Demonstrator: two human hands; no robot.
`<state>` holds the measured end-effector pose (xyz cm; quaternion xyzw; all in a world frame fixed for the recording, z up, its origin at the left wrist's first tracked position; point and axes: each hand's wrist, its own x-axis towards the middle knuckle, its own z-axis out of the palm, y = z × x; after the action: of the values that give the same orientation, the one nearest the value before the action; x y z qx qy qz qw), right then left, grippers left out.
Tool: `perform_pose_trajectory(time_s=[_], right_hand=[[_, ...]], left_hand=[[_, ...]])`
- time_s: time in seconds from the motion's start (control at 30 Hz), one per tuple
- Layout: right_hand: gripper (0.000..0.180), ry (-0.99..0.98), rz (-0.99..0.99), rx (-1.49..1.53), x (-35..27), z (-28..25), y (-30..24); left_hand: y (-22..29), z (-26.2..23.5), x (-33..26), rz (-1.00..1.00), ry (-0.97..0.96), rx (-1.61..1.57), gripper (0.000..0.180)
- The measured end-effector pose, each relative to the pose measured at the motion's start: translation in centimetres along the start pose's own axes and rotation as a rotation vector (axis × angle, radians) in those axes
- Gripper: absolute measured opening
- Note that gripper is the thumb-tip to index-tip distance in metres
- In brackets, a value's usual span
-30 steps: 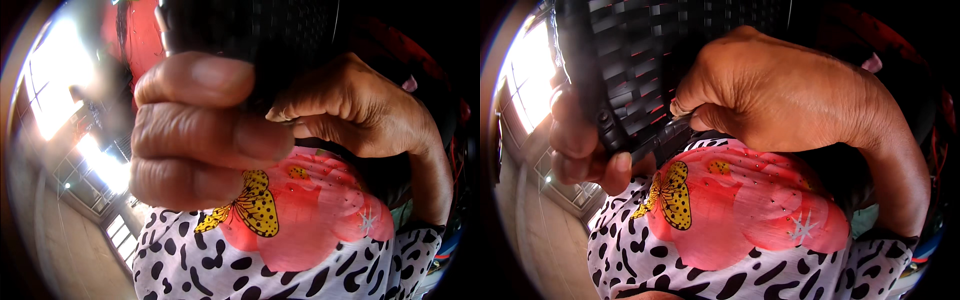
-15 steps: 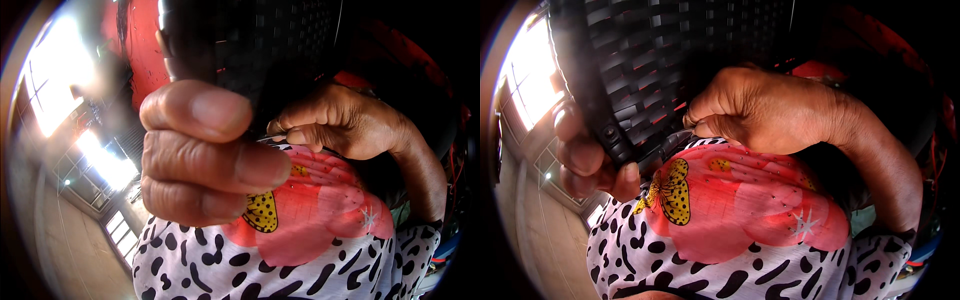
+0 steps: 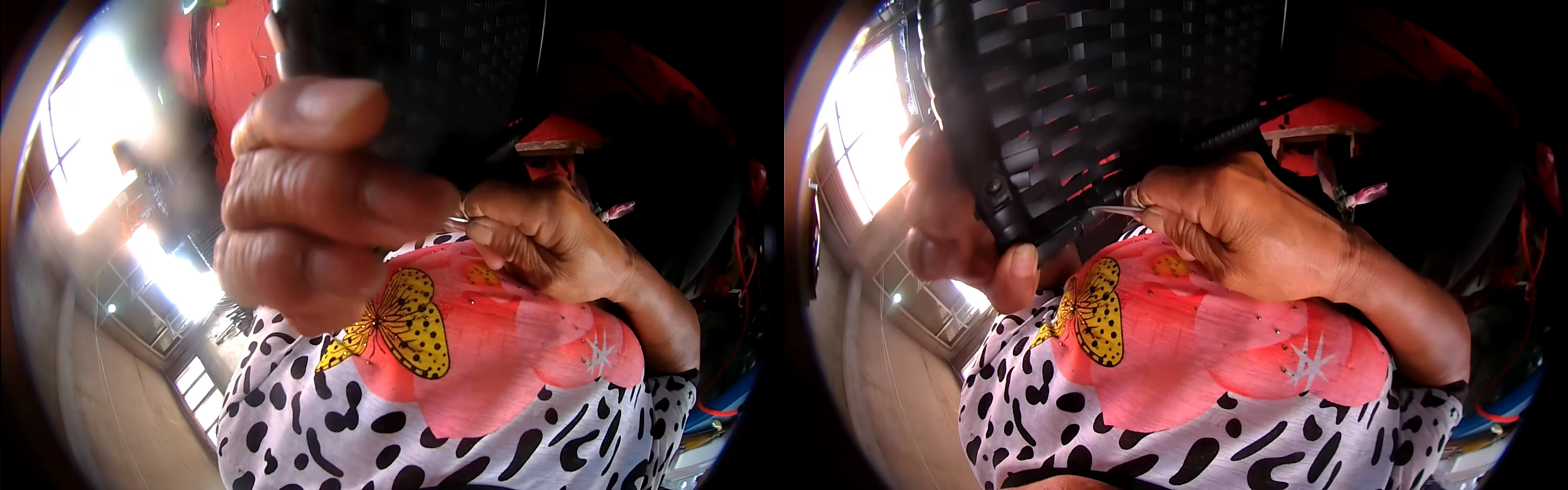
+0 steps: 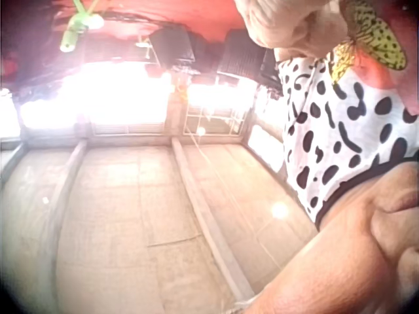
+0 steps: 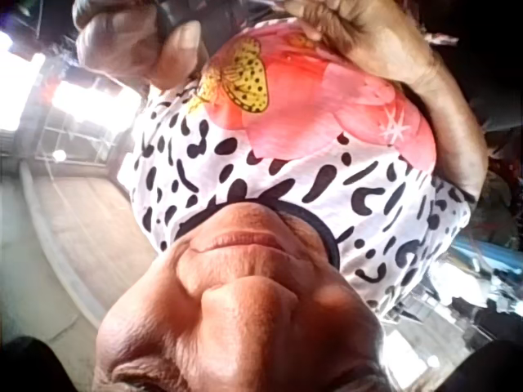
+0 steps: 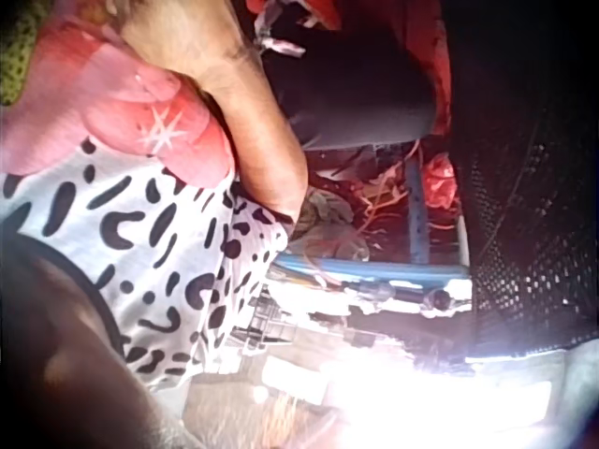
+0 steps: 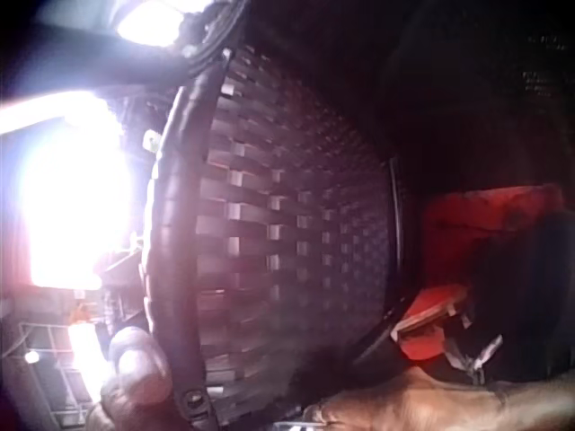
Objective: The person weaves black plastic strips into a furniture frame, cutting them with shears and securing them with a staple gun. They use a flat tool to tuck the ends of the strips into the mesh.
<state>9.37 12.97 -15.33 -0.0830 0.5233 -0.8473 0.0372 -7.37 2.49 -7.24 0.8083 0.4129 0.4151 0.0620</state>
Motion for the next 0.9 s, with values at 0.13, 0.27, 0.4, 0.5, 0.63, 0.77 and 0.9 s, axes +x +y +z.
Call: perform_pose_trajectory(time_s=[0.13,0.27,0.4,0.5,0.63,0.77,0.9], right_hand=[[0.005,0.117,-0.079,-0.068,0.0,0.0,0.4],[0.01,0.179,-0.057,-0.032,-0.1,0.4,0.3],[0.019,0.188,0.064,0.056,-0.3,1.9,-0.7],[0.021,0.273,0.014,0.063,-0.1,6.9,-0.4],[0.019,0.421,-0.032,-0.009,-1.0,8.3,-0.3],[0.017,0.539,-0.165,-0.001,-1.1,7.1,0.4],[0.017,0.544,-0.137,0.02,-0.5,7.0,-0.9]], left_hand=[[0.5,-0.1,0.8,-0.128,-0.05,0.132,0.054],[0.6,-0.2,0.6,-0.15,-0.013,0.112,0.053],[2.1,-0.7,1.3,-0.219,-0.028,0.142,0.056],[4.8,-2.7,0.0,-0.174,0.014,0.231,0.058],[5.3,-2.1,1.6,-0.148,0.133,0.109,0.038],[3.0,-2.6,4.0,-0.27,0.206,0.027,0.039],[-0.7,-3.4,4.6,-0.399,0.31,-0.349,0.039]])
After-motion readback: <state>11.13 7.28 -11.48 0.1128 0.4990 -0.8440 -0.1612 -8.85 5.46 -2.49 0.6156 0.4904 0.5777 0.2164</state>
